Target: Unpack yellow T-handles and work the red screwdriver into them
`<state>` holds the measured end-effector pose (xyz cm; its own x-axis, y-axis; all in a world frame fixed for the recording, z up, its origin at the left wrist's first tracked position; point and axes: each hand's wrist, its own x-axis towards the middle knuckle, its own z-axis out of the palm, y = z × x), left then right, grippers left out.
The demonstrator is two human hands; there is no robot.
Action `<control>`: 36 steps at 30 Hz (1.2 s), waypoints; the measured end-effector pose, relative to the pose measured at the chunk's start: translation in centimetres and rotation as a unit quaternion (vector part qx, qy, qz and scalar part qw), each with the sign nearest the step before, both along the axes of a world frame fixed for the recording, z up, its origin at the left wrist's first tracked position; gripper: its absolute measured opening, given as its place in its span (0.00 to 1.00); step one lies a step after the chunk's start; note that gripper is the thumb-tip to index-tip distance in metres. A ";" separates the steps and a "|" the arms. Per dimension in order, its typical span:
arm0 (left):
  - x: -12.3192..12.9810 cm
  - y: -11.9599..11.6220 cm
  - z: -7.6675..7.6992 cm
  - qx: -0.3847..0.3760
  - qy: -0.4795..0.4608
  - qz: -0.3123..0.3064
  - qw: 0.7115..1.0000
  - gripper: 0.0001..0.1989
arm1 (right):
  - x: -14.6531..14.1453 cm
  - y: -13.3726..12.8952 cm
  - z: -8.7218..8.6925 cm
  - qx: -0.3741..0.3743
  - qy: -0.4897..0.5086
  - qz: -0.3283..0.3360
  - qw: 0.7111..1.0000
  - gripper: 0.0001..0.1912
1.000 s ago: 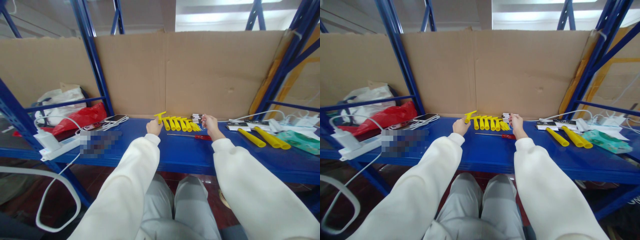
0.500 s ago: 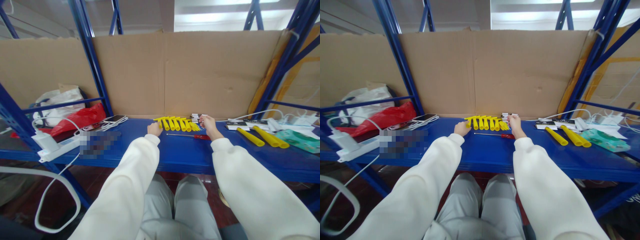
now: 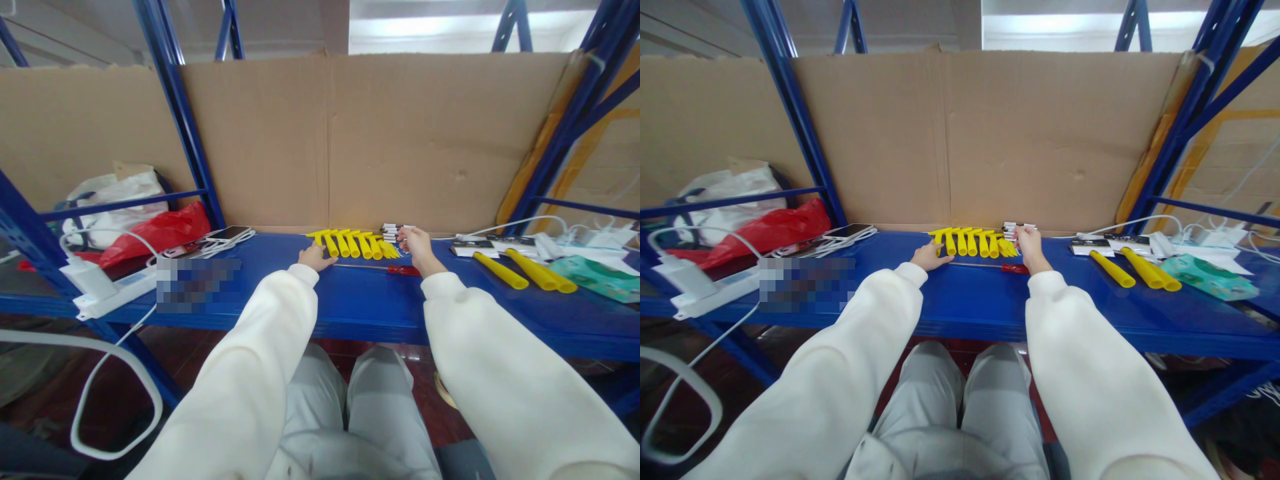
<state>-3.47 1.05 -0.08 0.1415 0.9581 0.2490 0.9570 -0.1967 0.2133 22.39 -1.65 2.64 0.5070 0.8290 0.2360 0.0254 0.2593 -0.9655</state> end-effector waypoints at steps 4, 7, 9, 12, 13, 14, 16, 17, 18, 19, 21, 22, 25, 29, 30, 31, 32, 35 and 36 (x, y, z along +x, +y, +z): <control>0.0 0.6 -0.1 0.027 0.010 -0.017 0.999 0.23 | 0.1 0.2 -0.1 0.003 -0.006 -0.002 1.000 0.10; 0.1 0.8 -0.2 0.041 0.014 -0.018 0.999 0.21 | 0.2 0.3 -0.2 0.006 -0.008 -0.006 1.000 0.10; 0.3 0.8 -0.2 0.046 0.016 -0.021 0.999 0.21 | 0.2 0.4 -0.2 0.008 -0.011 -0.003 1.000 0.11; 0.6 0.8 -0.3 0.049 0.017 -0.026 0.998 0.21 | 0.3 0.6 -0.3 0.010 -0.015 0.001 1.000 0.11; 0.7 0.8 -0.3 0.049 0.016 -0.026 0.998 0.22 | 0.3 0.6 -0.3 0.011 -0.016 0.001 1.000 0.11; 0.8 0.8 -0.3 0.048 0.015 -0.025 0.998 0.21 | 0.3 0.7 -0.4 0.011 -0.017 0.001 1.000 0.11; 1.0 0.8 -0.2 0.045 0.013 -0.020 0.999 0.21 | 0.3 0.7 -0.4 0.013 -0.019 0.001 1.000 0.10; 1.0 0.8 -0.2 0.044 0.013 -0.019 0.999 0.21 | 0.3 0.7 -0.5 0.013 -0.019 0.001 1.000 0.10; 1.1 0.8 -0.2 0.043 0.011 -0.017 0.999 0.20 | 0.3 0.7 -0.5 0.013 -0.019 0.001 1.000 0.10; 1.1 0.8 -0.2 0.042 0.009 -0.015 0.999 0.20 | 0.3 0.7 -0.5 0.013 -0.018 0.001 1.000 0.10; 1.1 0.8 -0.1 0.042 0.000 -0.013 0.999 0.20 | 0.3 0.7 -0.4 0.013 -0.018 0.001 1.000 0.10; 1.1 0.9 -0.1 0.043 -0.006 -0.012 0.999 0.20 | 0.3 0.6 -0.4 0.013 -0.018 0.002 1.000 0.09; 0.9 1.1 -0.3 0.043 -0.021 -0.009 0.999 0.20 | 0.1 0.4 -0.3 0.009 -0.015 0.001 1.000 0.09; 0.7 1.3 -0.4 0.043 -0.033 -0.006 0.999 0.19 | 0.0 0.2 -0.2 0.004 -0.012 -0.001 1.000 0.10; 0.7 1.4 -0.5 0.043 -0.035 -0.006 0.998 0.19 | -0.1 0.2 -0.1 0.004 -0.013 0.000 1.000 0.10; 0.7 1.4 -0.5 0.043 -0.035 -0.006 0.998 0.19 | -0.1 0.2 -0.1 0.004 -0.014 -0.001 1.000 0.10; 0.7 1.4 -0.5 0.043 -0.033 -0.006 0.999 0.19 | -0.1 0.2 -0.1 0.003 -0.015 -0.001 1.000 0.10; 0.6 1.2 -0.4 0.040 -0.025 -0.005 0.999 0.19 | -0.1 0.1 -0.1 0.001 -0.016 0.000 1.000 0.10; 0.6 1.2 -0.4 0.039 -0.024 -0.004 0.999 0.19 | -0.1 0.1 -0.1 0.001 -0.016 0.001 1.000 0.10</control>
<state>-2.87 2.23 -0.48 0.1354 0.9345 0.3292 0.9441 -0.2224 0.2433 22.24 -1.52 2.53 0.4977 0.8294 0.2540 0.0559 0.2616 -0.9636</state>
